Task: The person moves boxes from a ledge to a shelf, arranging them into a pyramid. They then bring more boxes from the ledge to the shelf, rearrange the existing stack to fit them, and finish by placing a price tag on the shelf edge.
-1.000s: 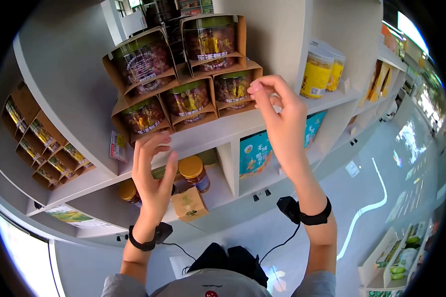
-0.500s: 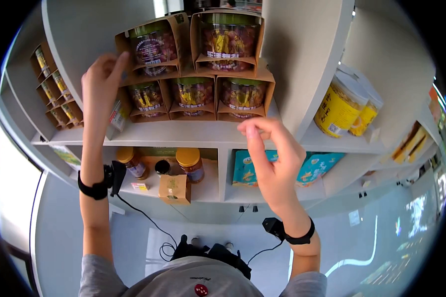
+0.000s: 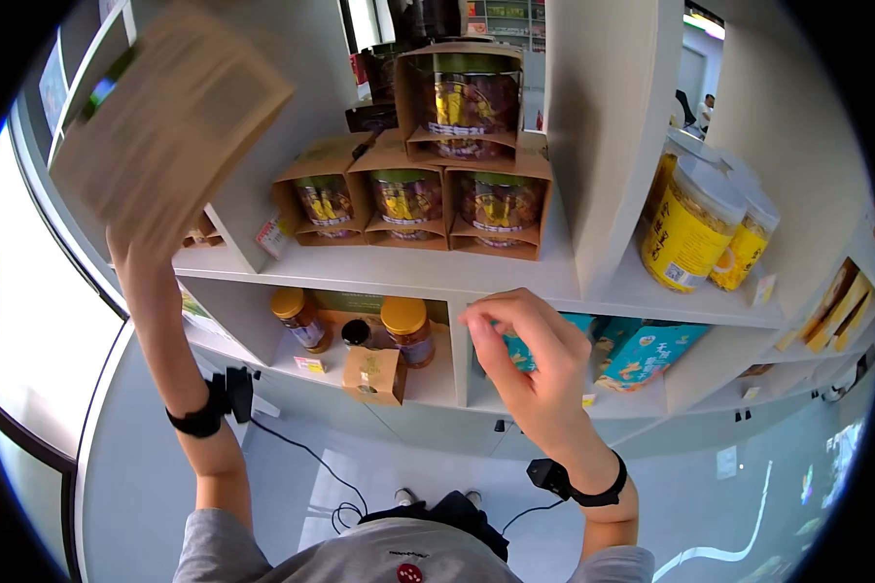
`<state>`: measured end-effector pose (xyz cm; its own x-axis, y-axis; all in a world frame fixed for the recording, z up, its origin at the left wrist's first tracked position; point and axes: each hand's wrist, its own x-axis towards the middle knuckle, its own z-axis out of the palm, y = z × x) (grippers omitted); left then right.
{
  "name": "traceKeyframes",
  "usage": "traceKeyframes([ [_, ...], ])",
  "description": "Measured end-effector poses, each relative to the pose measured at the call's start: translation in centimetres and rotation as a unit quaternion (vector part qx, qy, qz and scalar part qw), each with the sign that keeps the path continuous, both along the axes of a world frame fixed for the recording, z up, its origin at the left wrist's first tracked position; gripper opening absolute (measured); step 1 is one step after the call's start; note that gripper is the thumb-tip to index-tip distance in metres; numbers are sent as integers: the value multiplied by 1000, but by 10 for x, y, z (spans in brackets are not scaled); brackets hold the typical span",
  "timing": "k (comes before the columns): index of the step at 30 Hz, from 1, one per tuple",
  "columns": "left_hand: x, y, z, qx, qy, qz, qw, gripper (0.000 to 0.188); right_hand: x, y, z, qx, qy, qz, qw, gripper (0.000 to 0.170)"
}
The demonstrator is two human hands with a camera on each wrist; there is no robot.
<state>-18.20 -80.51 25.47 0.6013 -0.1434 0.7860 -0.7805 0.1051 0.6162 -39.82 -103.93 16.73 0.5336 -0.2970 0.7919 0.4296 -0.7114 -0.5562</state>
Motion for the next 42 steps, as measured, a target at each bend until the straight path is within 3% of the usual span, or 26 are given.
traceKeyframes([
  [3, -13, 47, -33, 73, 91, -121, 986, 24, 7, 17, 8, 89, 49, 93, 990, 7],
  [6, -24, 74, -78, 119, 200, -224, 947, 24, 25, 35, 10, 190, 86, 230, 951, 13],
  [9, -30, 78, -115, 114, 283, -286, 908, 24, 36, 56, 19, 234, 132, 337, 902, 14],
  [11, -26, 73, -131, 91, 325, -303, 891, 24, 42, 72, 31, 173, 147, 335, 914, 15],
  [14, -17, 50, -139, 32, 363, -304, 880, 24, 46, 96, 48, 20, 137, 262, 955, 16],
  [17, -4, 22, -132, -33, 385, -293, 875, 24, 40, 114, 57, -56, 100, 91, 989, 17],
  [21, 13, -8, -103, -98, 364, -255, 891, 24, 38, 117, 69, -98, 25, -61, 993, 19],
  [27, 23, -19, -46, -80, 151, -262, 950, 25, 77, 79, 101, -192, -90, -300, 930, 23],
  [29, 28, -20, -34, -74, 90, -264, 957, 26, 98, 60, 102, -234, -62, -450, 859, 29],
  [33, 21, -46, -16, -13, 12, -170, 985, 22, 141, 34, 93, -320, -130, -461, 817, 33],
  [35, 33, -67, -15, 12, -87, -46, 995, 21, 152, 29, 91, -316, -94, -489, 807, 32],
  [38, 47, -80, -16, 32, -107, -26, 993, 21, 159, 32, 89, -299, -60, -480, 822, 32],
  [42, 40, -82, -19, 37, -43, -45, 997, 19, 160, 21, 78, -298, -31, -458, 837, 32],
])
